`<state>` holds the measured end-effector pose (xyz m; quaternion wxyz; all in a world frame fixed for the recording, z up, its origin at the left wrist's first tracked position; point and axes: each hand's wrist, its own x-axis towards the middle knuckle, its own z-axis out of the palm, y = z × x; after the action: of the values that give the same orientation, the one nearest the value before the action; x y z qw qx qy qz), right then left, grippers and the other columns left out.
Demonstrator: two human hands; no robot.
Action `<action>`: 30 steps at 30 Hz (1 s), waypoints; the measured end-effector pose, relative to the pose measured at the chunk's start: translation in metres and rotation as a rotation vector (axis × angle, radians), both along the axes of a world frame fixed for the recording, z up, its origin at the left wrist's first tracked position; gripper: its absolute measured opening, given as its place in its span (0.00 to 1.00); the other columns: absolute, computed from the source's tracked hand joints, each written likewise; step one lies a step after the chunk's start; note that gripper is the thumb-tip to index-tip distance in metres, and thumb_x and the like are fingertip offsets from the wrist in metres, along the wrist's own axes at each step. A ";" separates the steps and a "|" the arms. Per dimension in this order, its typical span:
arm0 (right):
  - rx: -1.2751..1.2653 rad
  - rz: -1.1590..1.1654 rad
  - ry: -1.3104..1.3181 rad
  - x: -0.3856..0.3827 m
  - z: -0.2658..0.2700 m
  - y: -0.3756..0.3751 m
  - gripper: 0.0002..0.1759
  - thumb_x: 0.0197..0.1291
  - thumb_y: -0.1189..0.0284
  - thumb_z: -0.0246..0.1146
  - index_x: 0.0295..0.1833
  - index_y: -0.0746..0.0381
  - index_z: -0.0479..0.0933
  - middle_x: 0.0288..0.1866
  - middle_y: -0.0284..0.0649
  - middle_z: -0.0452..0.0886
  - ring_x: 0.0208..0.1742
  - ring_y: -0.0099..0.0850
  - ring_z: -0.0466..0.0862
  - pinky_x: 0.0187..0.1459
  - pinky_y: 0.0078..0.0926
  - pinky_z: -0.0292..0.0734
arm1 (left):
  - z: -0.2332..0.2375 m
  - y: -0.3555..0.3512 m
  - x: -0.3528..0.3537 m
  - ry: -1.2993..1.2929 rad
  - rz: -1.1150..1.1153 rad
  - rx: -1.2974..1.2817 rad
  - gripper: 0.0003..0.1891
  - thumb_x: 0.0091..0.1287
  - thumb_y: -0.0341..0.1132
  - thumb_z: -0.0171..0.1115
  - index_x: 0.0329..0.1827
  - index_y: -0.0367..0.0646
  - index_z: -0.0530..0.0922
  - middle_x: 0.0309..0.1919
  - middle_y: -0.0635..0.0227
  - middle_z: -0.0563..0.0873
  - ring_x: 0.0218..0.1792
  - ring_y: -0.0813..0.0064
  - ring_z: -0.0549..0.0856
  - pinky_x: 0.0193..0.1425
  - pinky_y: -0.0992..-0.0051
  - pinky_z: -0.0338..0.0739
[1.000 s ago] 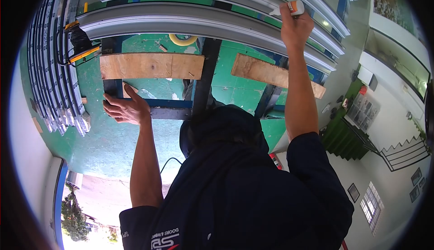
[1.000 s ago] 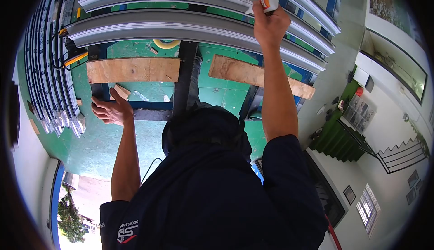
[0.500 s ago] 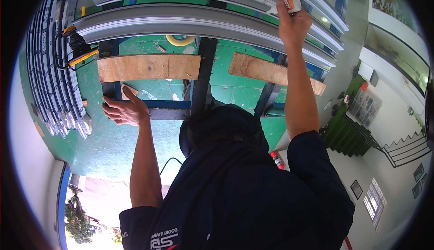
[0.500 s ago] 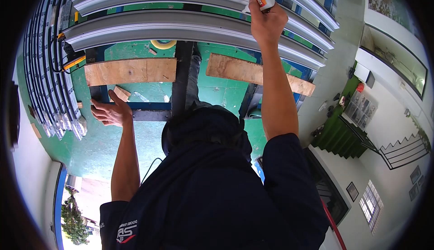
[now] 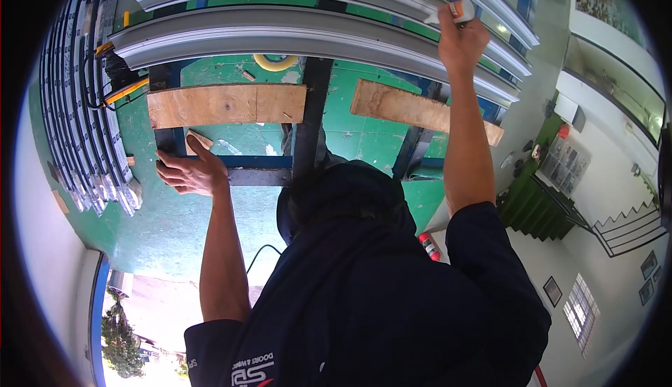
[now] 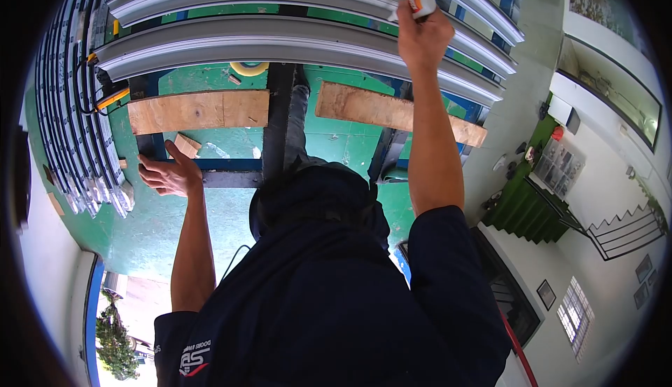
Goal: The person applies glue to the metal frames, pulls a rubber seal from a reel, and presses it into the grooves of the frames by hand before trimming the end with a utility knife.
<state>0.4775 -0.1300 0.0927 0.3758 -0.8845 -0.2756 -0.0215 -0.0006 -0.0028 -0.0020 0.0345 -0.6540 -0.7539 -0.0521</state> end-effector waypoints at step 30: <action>0.083 -0.607 0.157 0.192 -0.018 -0.280 0.18 0.60 0.60 0.75 0.35 0.66 0.84 0.24 0.35 0.83 0.22 0.22 0.79 0.26 0.28 0.75 | -0.024 0.010 -0.030 0.189 0.056 -0.075 0.48 0.71 0.75 0.50 0.84 0.51 0.54 0.73 0.56 0.67 0.74 0.48 0.66 0.65 0.35 0.65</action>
<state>0.6695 -0.4099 0.0746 0.4080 -0.9093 0.0321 -0.0756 -0.0309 0.0072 -0.0258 0.0824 -0.6354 -0.7668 0.0388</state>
